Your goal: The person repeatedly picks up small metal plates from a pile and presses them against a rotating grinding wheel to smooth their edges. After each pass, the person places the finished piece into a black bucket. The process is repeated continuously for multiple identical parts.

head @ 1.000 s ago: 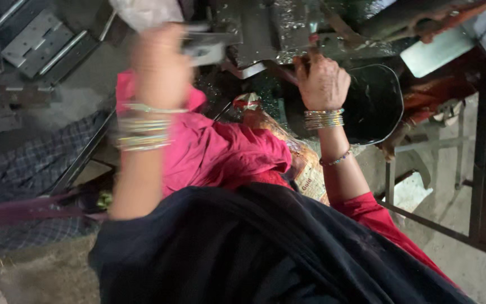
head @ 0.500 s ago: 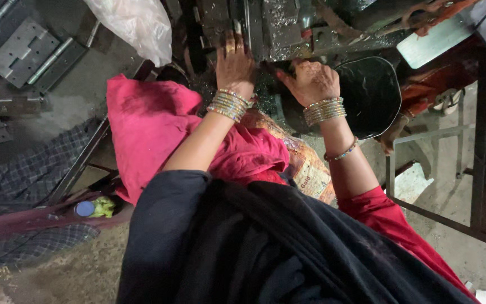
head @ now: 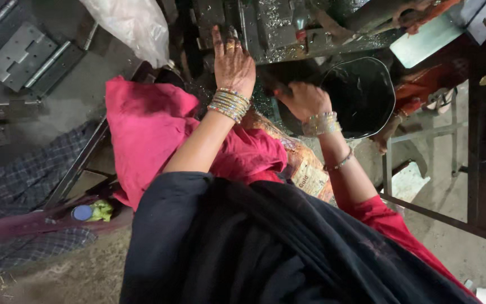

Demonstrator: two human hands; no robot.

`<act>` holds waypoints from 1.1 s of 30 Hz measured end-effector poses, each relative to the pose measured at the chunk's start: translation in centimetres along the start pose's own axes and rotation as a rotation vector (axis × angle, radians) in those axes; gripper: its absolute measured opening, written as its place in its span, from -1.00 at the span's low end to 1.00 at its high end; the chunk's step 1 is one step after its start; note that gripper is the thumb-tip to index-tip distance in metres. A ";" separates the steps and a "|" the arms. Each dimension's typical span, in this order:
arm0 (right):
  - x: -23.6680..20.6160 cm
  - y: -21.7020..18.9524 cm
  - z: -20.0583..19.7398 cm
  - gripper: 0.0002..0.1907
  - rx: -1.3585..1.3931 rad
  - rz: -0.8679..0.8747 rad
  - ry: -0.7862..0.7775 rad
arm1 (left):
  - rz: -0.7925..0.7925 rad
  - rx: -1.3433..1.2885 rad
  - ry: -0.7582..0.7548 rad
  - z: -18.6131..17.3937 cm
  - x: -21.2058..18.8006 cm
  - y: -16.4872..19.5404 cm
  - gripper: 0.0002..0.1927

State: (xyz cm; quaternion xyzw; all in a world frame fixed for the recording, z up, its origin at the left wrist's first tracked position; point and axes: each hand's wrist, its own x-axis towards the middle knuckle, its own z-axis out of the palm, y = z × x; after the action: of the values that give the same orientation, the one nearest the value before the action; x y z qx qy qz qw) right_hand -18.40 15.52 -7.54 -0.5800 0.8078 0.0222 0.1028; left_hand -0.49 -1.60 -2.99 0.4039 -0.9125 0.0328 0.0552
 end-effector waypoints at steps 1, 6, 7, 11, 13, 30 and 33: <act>0.1 0.0 0.0 -0.40 -0.018 0.042 -0.052 | 0.008 0.016 -0.005 0.3 0.0 0.0 -0.60; -2.4 -1.6 3.0 -0.51 0.064 -0.067 0.067 | -0.005 -0.124 0.126 1.1 -0.7 -0.4 -0.54; -2.5 -1.7 3.2 -0.44 0.143 0.042 0.088 | -0.016 -0.133 0.103 1.1 -0.8 -0.5 -0.53; -1.1 -1.9 1.5 -0.45 0.099 0.048 0.039 | -0.004 -0.076 0.299 0.4 -0.7 -0.4 -0.39; -0.3 -1.5 -0.2 -0.38 0.033 0.064 0.000 | -0.010 -0.053 -0.004 0.0 -0.4 -0.1 -0.56; -0.4 -0.6 1.9 -0.34 0.138 0.166 -0.138 | -0.021 -0.133 0.145 1.7 -1.3 -0.2 -0.55; -2.4 -1.9 4.7 -0.40 0.181 0.023 0.096 | 0.010 -0.155 0.159 1.4 -1.9 -0.3 -0.54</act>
State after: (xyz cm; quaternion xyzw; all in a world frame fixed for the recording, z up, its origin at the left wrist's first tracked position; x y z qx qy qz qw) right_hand -15.21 17.82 -11.50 -0.5594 0.8171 -0.0776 0.1157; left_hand 0.96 -0.53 -4.59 0.3900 -0.9071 -0.0056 0.1583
